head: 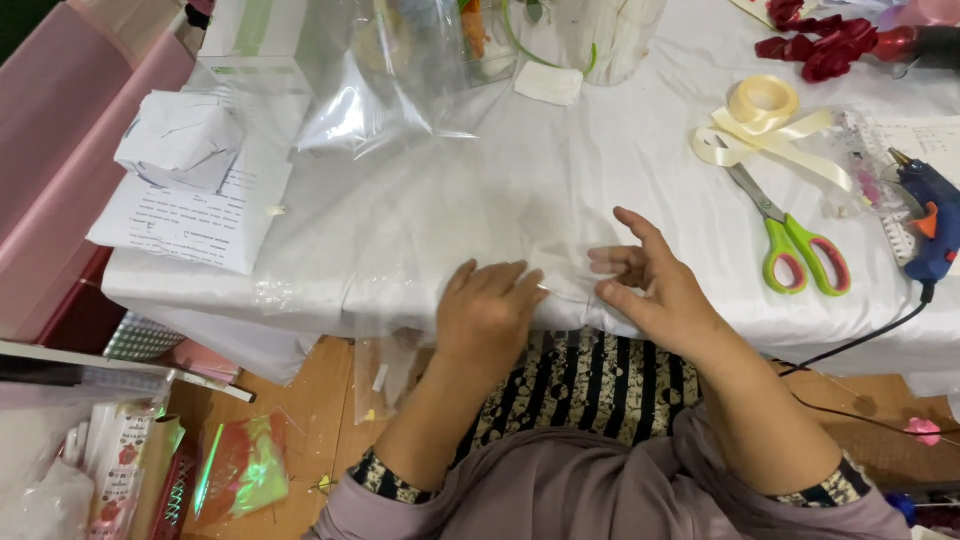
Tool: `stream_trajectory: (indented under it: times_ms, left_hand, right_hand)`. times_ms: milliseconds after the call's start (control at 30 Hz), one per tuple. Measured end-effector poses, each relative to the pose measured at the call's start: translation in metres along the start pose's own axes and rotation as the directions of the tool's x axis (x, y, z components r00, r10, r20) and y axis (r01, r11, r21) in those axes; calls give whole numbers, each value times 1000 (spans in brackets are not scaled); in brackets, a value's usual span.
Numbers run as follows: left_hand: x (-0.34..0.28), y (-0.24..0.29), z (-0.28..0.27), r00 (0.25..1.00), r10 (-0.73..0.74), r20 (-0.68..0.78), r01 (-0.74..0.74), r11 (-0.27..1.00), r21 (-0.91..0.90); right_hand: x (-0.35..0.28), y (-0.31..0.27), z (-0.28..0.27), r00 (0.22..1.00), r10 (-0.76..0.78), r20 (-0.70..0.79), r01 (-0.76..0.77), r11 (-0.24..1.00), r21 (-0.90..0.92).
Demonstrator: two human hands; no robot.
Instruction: The person unrolls a length of ribbon from a spool, cuts it with shears, and then uses a hot glue gun to apply adhesive to form a decorative loop.
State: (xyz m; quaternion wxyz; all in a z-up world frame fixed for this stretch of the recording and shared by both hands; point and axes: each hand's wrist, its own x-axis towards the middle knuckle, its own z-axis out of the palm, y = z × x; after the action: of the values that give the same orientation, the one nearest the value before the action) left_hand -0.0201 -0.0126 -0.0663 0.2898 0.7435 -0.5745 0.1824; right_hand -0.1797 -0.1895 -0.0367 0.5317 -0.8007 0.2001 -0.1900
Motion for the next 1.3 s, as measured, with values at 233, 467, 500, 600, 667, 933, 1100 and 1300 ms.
stream_trajectory:
  times_ms: [233, 467, 500, 600, 667, 933, 1100, 1300]
  left_hand:
    - [-8, 55, 12, 980, 186, -62, -194, 970, -145]
    - [-15, 7, -22, 994, -20, -106, 8, 994, -113]
    - [-22, -4, -25, 993, -84, -85, 79, 995, -60]
    - [-26, -2, -54, 908, -349, 233, 370, 928, -52]
    - [-22, 5, -66, 762, -455, 461, 545, 835, -75]
    - [-77, -6, 7, 509, -533, 676, 857, 235, -460]
    - [-70, 2, -6, 602, -635, 484, 681, 91, -726]
    - [-67, -9, 5, 638, -690, 342, 523, 62, -850]
  right_hand:
    - [-52, 33, -15, 945, 177, -275, -72, 933, 353]
    - [-106, 81, -74, 929, 215, -300, -105, 933, 344]
    - [-112, 86, -80, 928, 218, -301, -116, 940, 322]
    - [-117, 78, -87, 926, 227, -302, -140, 949, 284]
    - [-116, 82, -88, 923, 234, -305, -146, 947, 285]
    - [-113, 70, -74, 928, 213, -306, -124, 950, 286]
    - [-132, 87, -74, 944, 162, -287, -28, 907, 420]
    - [-163, 75, -44, 972, 151, -179, -16, 805, 594]
